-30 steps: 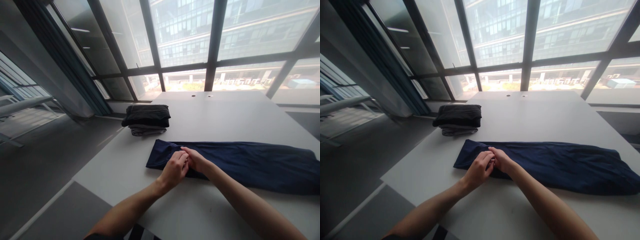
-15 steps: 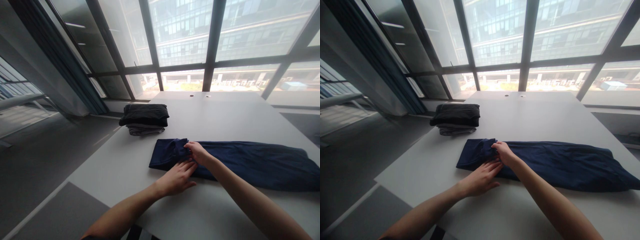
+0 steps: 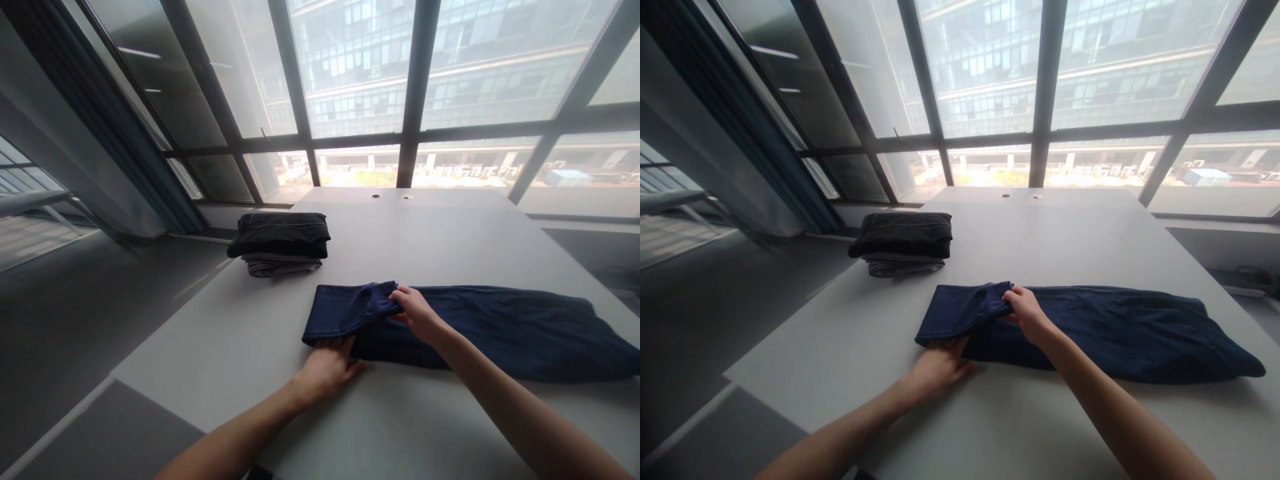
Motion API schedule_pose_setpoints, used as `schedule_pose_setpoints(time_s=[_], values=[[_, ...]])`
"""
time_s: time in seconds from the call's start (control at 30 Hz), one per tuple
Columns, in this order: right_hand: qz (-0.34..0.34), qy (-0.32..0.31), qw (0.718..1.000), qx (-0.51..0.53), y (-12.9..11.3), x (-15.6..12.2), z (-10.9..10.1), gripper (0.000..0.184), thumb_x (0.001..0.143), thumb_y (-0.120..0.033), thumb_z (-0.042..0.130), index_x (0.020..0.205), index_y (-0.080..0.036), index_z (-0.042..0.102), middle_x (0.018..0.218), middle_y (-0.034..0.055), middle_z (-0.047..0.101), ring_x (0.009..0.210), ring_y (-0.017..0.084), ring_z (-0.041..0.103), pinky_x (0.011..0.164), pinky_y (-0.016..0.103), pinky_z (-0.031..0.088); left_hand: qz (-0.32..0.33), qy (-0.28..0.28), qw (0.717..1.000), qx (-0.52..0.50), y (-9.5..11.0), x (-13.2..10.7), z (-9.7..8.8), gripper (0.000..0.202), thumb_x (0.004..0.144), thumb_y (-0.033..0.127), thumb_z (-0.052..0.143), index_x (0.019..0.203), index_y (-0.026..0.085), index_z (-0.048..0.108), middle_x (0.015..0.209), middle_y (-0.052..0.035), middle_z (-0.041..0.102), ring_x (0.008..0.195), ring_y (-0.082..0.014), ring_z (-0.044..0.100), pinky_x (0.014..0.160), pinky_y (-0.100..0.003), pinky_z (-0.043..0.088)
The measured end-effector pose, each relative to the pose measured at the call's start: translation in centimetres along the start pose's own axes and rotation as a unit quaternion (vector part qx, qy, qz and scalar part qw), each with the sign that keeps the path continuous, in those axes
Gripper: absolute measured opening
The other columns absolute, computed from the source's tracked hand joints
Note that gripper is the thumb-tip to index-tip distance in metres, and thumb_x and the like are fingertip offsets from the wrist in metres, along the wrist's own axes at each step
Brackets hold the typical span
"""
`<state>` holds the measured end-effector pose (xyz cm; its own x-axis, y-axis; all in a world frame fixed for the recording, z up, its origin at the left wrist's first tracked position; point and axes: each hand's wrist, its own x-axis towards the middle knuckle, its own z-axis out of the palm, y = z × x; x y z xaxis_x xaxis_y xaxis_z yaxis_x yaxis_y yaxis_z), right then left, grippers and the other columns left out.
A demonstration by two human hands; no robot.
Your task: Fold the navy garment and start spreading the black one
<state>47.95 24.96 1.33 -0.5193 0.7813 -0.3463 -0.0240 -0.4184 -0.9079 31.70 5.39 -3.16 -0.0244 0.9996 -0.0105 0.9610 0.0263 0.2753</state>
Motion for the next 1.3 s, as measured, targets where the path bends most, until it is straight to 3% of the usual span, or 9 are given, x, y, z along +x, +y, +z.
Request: schedule_pose_setpoints(time_s=[0.2,0.33,0.43,0.57,0.67,0.8,1.07,1.3], values=[[-0.004,0.029,1.000,-0.005,2.0,0.2,-2.8,0.018,0.058,-0.026,0.066,0.067,-0.022,0.051,0.066,-0.0044,0.051,0.062,0.013,0.050,0.053,0.026,0.050,-0.015,-0.025,0.999,-0.032,0.7,0.1,-1.4,0.063,0.097,0.062,0.052,0.150,0.028,0.050,0.143,-0.0094,0.062,0.134,-0.0330,0.055,0.109,-0.043,0.046],[-0.021,0.040,0.999,-0.030,0.7,-0.8,-4.0,0.017,0.059,-0.026,0.066,0.068,-0.022,0.052,0.065,-0.0045,0.051,0.062,0.014,0.051,0.051,0.026,0.049,-0.025,-0.042,0.999,-0.011,1.6,0.2,-2.0,0.056,0.099,0.061,0.049,0.140,0.025,0.059,0.126,-0.0115,0.071,0.122,-0.0324,0.064,0.104,-0.043,0.049],[-0.025,0.058,0.997,-0.035,-0.4,-1.3,-5.3,0.015,0.059,-0.025,0.064,0.069,-0.022,0.054,0.066,-0.0038,0.053,0.062,0.014,0.051,0.051,0.025,0.049,-0.032,-0.057,0.997,0.035,2.4,0.1,-1.9,0.045,0.102,0.050,0.049,0.129,0.018,0.065,0.110,-0.0139,0.074,0.105,-0.0320,0.070,0.094,-0.044,0.054],[-0.034,0.085,0.995,-0.038,-1.3,-1.4,-7.7,0.015,0.058,-0.025,0.064,0.071,-0.020,0.057,0.066,-0.0032,0.055,0.062,0.014,0.052,0.051,0.025,0.048,0.066,0.001,0.996,0.056,3.1,-0.4,-1.6,0.038,0.100,0.027,0.053,0.136,0.018,0.060,0.117,-0.0121,0.071,0.104,-0.0281,0.068,0.092,-0.042,0.056],[-0.046,0.087,0.994,-0.052,-1.8,-1.9,-9.5,0.017,0.058,-0.027,0.066,0.072,-0.020,0.060,0.066,-0.0029,0.056,0.062,0.014,0.053,0.051,0.025,0.048,0.118,0.056,0.991,0.034,3.3,-0.5,-1.8,0.042,0.101,0.020,0.048,0.142,0.020,0.056,0.111,-0.0101,0.072,0.097,-0.0244,0.069,0.087,-0.039,0.059],[-0.053,0.097,0.992,-0.063,-2.6,-3.0,-11.0,0.015,0.059,-0.026,0.067,0.072,-0.021,0.060,0.066,-0.0030,0.057,0.061,0.014,0.054,0.051,0.025,0.047,0.163,0.102,0.981,0.012,3.5,-0.3,-2.0,0.042,0.103,0.018,0.043,0.143,0.017,0.055,0.111,-0.0107,0.072,0.099,-0.0232,0.070,0.087,-0.037,0.059],[-0.049,0.131,0.985,-0.103,-2.6,-3.8,-13.7,0.017,0.059,-0.028,0.067,0.073,-0.021,0.061,0.066,-0.0023,0.059,0.060,0.015,0.054,0.051,0.025,0.048,0.181,0.124,0.975,0.026,3.9,-0.1,-1.4,0.039,0.101,0.016,0.046,0.138,0.016,0.060,0.107,-0.0101,0.075,0.095,-0.0236,0.072,0.084,-0.038,0.061],[-0.077,0.172,0.972,-0.139,-3.3,-3.8,-16.7,0.021,0.060,-0.031,0.066,0.077,-0.019,0.064,0.067,-0.0024,0.059,0.059,0.013,0.052,0.050,0.022,0.042,0.258,0.183,0.948,-0.037,4.4,-0.3,-2.2,0.035,0.097,0.010,0.048,0.126,0.021,0.066,0.117,-0.0048,0.076,0.109,-0.0189,0.072,0.102,-0.035,0.058]])
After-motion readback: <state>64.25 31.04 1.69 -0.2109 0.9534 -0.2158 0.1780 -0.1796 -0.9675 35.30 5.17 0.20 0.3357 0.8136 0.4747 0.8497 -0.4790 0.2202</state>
